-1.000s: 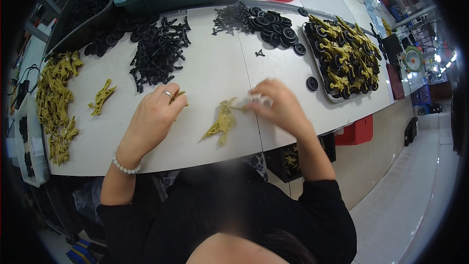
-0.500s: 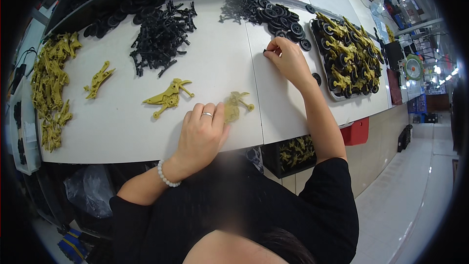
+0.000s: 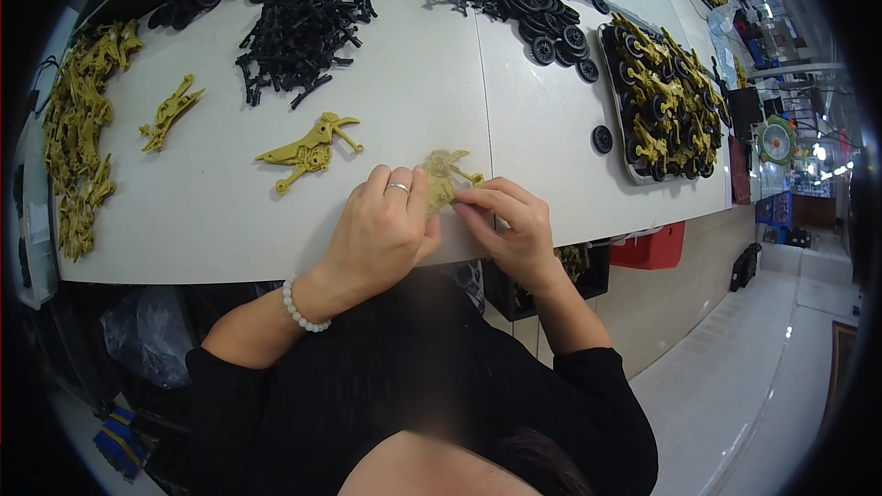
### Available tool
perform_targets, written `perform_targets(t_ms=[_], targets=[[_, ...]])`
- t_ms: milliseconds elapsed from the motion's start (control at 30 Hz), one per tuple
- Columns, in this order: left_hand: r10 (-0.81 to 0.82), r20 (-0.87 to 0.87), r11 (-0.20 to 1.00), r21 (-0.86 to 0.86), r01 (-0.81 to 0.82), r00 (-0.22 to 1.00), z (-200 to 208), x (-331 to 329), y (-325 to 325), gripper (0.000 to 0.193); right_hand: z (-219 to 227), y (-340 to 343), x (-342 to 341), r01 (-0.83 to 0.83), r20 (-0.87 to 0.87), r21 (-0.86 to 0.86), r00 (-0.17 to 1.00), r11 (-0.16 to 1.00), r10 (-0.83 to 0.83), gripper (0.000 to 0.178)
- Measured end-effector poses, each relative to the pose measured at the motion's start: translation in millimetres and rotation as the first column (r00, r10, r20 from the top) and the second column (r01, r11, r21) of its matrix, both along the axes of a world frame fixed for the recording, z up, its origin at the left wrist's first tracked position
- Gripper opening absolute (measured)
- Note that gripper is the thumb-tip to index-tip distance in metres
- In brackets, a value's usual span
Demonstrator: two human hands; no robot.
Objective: The person assembles toy motorcycles by attaching wheels and black plastic parts into motorcycle frame halves, pressing the frame pieces together, and placing the assembled motorcycles onto a metal tray.
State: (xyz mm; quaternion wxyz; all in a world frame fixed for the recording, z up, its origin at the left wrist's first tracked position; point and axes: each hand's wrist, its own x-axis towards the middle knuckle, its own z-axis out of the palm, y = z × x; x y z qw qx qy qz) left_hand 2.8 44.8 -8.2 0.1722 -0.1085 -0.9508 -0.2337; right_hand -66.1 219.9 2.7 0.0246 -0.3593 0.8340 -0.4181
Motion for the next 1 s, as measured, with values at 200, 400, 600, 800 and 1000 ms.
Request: perform_targets(t_ms=[200,400,600,800,1000], targets=[[-0.026,-0.075,0.997,-0.072,0.021,0.997,0,-3,1,0.041,-2,2,4,-0.025,-0.213,0.036,0.977,0.999,0.032,0.024],[-0.073,-0.030,0.990,-0.126,0.069,0.997,5,-4,3,0.017,3,0,10,-0.027,-0.267,0.080,0.962,0.996,0.048,0.022],[-0.043,0.169,0.945,-0.312,0.095,0.985,6,-2,8,0.043,5,-1,16,-0.010,-0.283,0.195,0.957,0.981,0.065,0.024],[-0.060,0.058,0.990,-0.124,0.067,0.996,4,-4,-13,0.046,9,14,-1,-0.065,0.059,0.120,0.997,0.991,0.058,0.034],[0.003,-0.046,0.991,-0.135,-0.009,0.999,16,4,-37,0.044,16,82,-88,0.490,-0.550,0.334,0.795,0.805,-0.255,0.033]])
